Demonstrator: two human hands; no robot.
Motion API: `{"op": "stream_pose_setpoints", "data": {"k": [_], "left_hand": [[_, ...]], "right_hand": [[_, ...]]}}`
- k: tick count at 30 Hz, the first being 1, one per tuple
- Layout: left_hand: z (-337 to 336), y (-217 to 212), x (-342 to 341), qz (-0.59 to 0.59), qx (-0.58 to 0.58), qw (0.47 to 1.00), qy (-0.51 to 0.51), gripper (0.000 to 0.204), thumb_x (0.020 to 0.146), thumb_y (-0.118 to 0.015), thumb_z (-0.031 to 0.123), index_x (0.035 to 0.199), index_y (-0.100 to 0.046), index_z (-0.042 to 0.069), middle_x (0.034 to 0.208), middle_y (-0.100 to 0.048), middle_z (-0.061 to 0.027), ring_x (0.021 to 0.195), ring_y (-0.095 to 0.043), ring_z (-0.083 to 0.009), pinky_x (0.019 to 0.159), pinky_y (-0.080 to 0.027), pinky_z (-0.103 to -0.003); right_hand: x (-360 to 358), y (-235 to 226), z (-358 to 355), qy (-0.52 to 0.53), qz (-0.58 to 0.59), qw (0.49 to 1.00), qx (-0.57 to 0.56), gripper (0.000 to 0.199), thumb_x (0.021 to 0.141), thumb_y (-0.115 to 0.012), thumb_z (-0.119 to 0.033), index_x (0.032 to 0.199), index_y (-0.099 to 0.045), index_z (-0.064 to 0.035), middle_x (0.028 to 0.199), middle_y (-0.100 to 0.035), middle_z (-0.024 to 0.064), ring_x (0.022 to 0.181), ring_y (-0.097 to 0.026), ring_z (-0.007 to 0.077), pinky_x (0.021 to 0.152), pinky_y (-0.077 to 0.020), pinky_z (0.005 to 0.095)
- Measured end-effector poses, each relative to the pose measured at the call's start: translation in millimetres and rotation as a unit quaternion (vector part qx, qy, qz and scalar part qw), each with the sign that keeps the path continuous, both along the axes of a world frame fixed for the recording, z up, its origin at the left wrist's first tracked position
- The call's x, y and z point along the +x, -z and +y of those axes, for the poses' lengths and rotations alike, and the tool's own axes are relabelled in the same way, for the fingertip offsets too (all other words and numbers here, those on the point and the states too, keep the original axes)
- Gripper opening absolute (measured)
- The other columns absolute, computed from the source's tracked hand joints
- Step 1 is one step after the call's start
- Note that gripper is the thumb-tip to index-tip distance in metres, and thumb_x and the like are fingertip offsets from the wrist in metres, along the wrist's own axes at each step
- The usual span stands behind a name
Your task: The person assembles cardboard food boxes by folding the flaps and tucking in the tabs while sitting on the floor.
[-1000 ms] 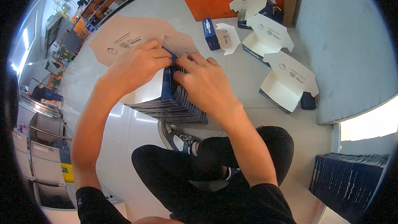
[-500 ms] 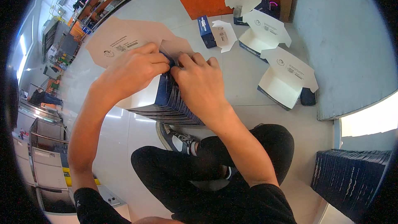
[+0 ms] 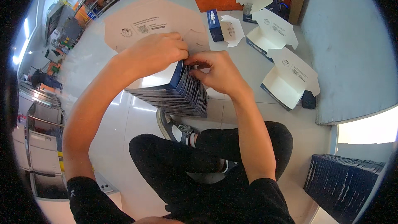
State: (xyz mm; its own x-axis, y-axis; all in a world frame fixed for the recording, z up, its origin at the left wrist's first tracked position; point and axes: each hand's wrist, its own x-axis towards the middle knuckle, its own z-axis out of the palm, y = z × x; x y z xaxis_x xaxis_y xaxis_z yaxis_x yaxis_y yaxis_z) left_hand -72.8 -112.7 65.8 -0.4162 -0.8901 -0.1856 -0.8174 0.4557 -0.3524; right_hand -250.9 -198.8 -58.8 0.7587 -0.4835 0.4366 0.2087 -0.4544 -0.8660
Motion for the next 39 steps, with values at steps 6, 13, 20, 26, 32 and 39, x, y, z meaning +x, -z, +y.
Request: {"op": "stream_pose_setpoints", "data": {"k": [6,13,20,26,32,39], "left_hand": [[26,0,-9,0.237,-0.081,0.963,-0.104,0.028,0.093,-0.062,0.005,0.119,-0.07,0.004,0.111,-0.072,-0.0154,0.114,-0.065,-0.0355,0.096,-0.054,-0.042],[34,26,-2,0.294,-0.104,0.945,-0.098,0.041,0.1,-0.055,0.006,0.141,-0.062,0.006,0.137,-0.065,-0.0196,0.121,-0.064,-0.0396,0.104,-0.051,-0.046],[30,13,3,0.316,-0.071,0.936,-0.136,0.037,0.103,-0.057,0.012,0.138,-0.064,0.004,0.134,-0.069,-0.0171,0.119,-0.067,-0.0364,0.105,-0.052,-0.041],[90,1,71,0.341,-0.187,0.885,-0.256,0.037,0.106,-0.057,0.017,0.14,-0.064,0.005,0.133,-0.071,-0.0127,0.118,-0.069,-0.026,0.104,-0.05,-0.036],[116,43,101,0.579,-0.178,0.74,-0.294,0.039,0.108,-0.051,0.014,0.142,-0.063,0.003,0.143,-0.065,-0.0094,0.13,-0.06,-0.0206,0.112,-0.043,-0.033],[110,72,103,0.714,-0.171,0.608,-0.304,0.046,0.104,-0.041,0.004,0.145,-0.062,0.003,0.145,-0.063,-0.0107,0.132,-0.058,-0.018,0.112,-0.044,-0.031]], "right_hand": [[-7,-15,4,-0.026,0.015,0.998,0.062,0.032,0.086,-0.075,0.007,0.116,-0.065,0.0017,0.106,-0.076,0.0112,0.1,-0.076,0.0208,0.093,-0.0588,0.0332],[11,-2,7,0.047,0.003,0.996,0.08,0.026,0.092,-0.068,0.007,0.116,-0.06,0.0017,0.109,-0.071,0.01,0.101,-0.076,0.0223,0.085,-0.0606,0.032],[8,-5,7,0.059,-0.019,0.996,0.056,0.028,0.089,-0.072,0.0,0.115,-0.063,0.003,0.109,-0.073,0.0168,0.094,-0.076,0.0244,0.081,-0.0612,0.036],[-66,-43,-13,0.166,0.119,0.976,-0.081,0.035,0.087,-0.077,-0.016,0.117,-0.066,-0.0006,0.112,-0.073,0.0169,0.105,-0.072,0.0292,0.086,-0.0569,0.0431],[-183,75,-93,0.187,0.473,0.839,-0.192,0.046,0.082,-0.085,-0.03,0.117,-0.068,-0.0049,0.122,-0.069,0.0177,0.116,-0.064,0.0367,0.101,-0.0497,0.0451],[-288,241,-64,0.285,0.448,0.807,-0.259,0.034,0.088,-0.079,-0.023,0.113,-0.066,-0.0037,0.117,-0.065,0.0173,0.12,-0.057,0.0391,0.098,-0.0496,0.0499]]}}
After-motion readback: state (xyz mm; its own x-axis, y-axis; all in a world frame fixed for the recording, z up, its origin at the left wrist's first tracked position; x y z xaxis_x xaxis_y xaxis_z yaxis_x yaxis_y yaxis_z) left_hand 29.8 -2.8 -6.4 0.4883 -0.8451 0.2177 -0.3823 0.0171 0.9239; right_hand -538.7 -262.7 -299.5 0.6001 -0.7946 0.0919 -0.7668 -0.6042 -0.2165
